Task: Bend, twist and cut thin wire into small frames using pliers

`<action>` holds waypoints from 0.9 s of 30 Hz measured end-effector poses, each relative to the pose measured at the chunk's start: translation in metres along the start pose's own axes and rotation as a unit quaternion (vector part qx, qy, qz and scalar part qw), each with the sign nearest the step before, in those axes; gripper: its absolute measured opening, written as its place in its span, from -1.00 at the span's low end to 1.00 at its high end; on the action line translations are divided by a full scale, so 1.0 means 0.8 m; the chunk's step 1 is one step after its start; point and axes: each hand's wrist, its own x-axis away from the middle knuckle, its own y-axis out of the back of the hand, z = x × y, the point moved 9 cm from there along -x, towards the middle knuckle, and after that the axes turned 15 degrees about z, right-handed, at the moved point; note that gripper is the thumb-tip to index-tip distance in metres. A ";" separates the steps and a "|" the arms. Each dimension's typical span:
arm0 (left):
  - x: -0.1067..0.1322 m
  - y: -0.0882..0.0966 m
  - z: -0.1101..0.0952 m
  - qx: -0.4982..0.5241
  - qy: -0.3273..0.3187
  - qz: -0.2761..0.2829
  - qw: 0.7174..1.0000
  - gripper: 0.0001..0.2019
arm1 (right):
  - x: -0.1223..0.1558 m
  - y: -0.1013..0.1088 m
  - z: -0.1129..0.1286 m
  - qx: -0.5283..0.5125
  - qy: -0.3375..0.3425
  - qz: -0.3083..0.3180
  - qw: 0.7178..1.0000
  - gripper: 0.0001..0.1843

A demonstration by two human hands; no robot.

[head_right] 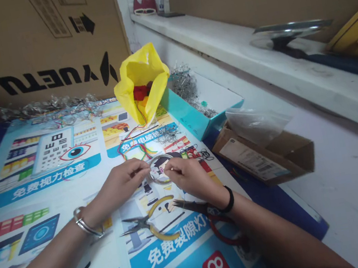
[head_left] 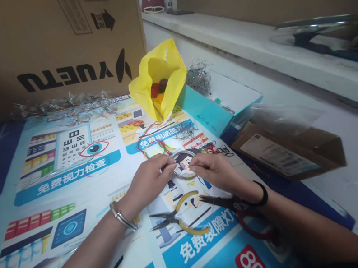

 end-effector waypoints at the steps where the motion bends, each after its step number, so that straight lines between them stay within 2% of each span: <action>1: 0.000 -0.001 0.005 -0.014 0.006 0.001 1.000 -0.85 | 0.000 0.000 -0.002 0.029 -0.009 -0.003 1.000 -0.86; 5: -0.001 -0.010 0.017 -0.049 0.019 0.010 0.999 -0.83 | -0.001 -0.003 -0.005 0.105 -0.032 -0.001 0.994 -0.86; 13: -0.001 -0.027 0.022 -0.117 0.038 0.038 0.992 -0.67 | -0.008 -0.010 0.004 0.169 -0.060 0.026 0.983 -0.82; 27: -0.003 -0.030 0.022 -0.137 0.025 0.049 0.989 -0.65 | -0.012 -0.014 -0.001 0.190 -0.065 0.029 0.979 -0.81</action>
